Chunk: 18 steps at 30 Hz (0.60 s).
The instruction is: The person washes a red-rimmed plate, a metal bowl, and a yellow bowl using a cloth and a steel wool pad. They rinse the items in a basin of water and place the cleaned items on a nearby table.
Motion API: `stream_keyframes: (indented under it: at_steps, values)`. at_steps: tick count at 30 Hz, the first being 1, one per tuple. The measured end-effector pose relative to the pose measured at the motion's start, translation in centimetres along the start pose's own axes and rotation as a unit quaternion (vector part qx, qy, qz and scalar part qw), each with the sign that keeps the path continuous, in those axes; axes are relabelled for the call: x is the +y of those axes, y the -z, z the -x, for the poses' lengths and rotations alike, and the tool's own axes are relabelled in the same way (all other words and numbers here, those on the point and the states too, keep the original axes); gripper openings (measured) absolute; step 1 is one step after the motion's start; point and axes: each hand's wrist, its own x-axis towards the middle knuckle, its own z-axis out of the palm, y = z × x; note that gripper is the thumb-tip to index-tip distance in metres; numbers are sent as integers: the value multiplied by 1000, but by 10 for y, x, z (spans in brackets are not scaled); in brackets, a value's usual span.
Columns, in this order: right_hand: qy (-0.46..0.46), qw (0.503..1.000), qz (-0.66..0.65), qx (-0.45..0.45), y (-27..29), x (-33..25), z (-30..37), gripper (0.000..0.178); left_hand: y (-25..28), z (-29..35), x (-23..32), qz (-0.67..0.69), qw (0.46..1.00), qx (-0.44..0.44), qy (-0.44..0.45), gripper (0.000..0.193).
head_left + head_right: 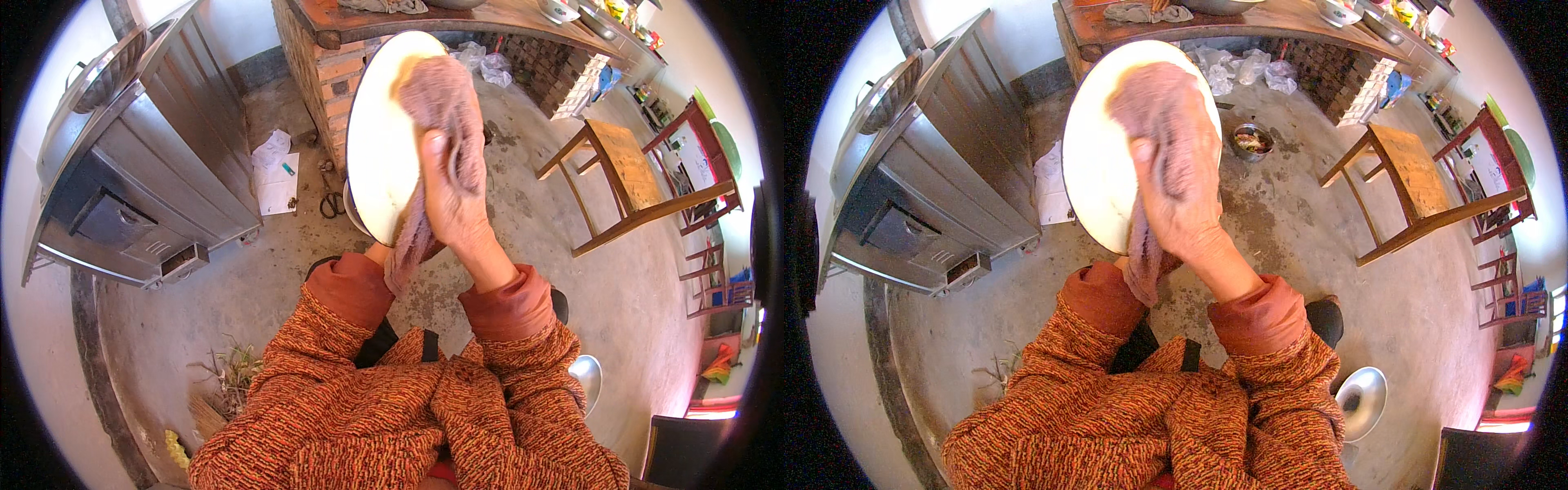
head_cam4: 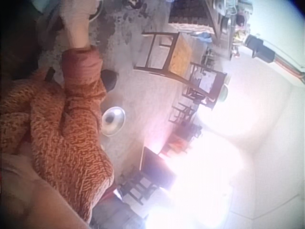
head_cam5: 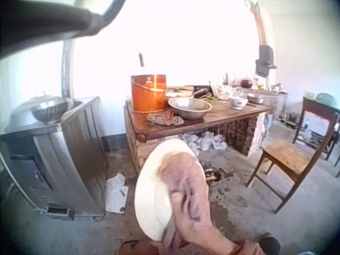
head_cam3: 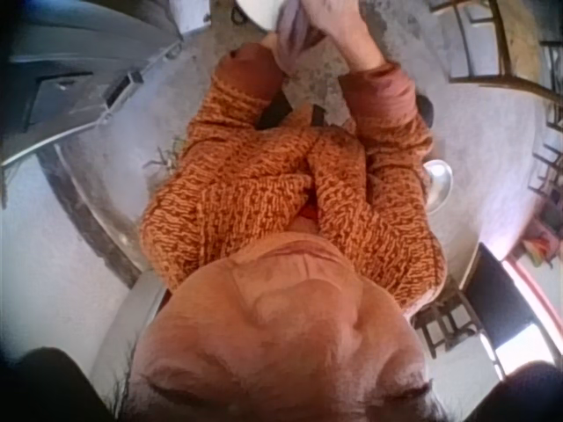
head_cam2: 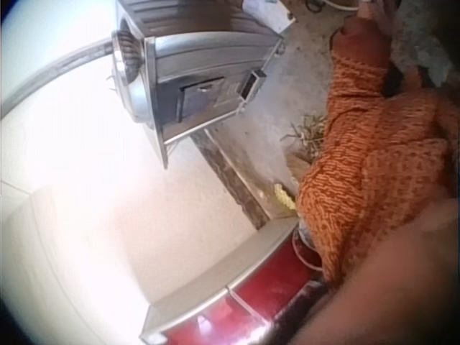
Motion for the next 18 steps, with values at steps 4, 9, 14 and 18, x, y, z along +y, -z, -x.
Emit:
stream_keyframes:
  at_steps: [4, 9, 14, 18]
  values:
    - [-189, 973, -125, 32, 4, 13, 6, 50, 0, -4, 4, -3, 1000, 12, -27, 28]
    - [-321, 941, -99, 33, 17, 35, 39, 56, 1, 0, 7, 8, 998, 4, -56, 28]
    - [-290, 952, -96, 7, 7, 19, 93, 57, 2, 8, 13, 18, 998, -11, -54, 28]
    - [-155, 983, -77, -64, 8, 2, 126, 58, 8, 15, 10, 23, 999, -18, -16, 29]
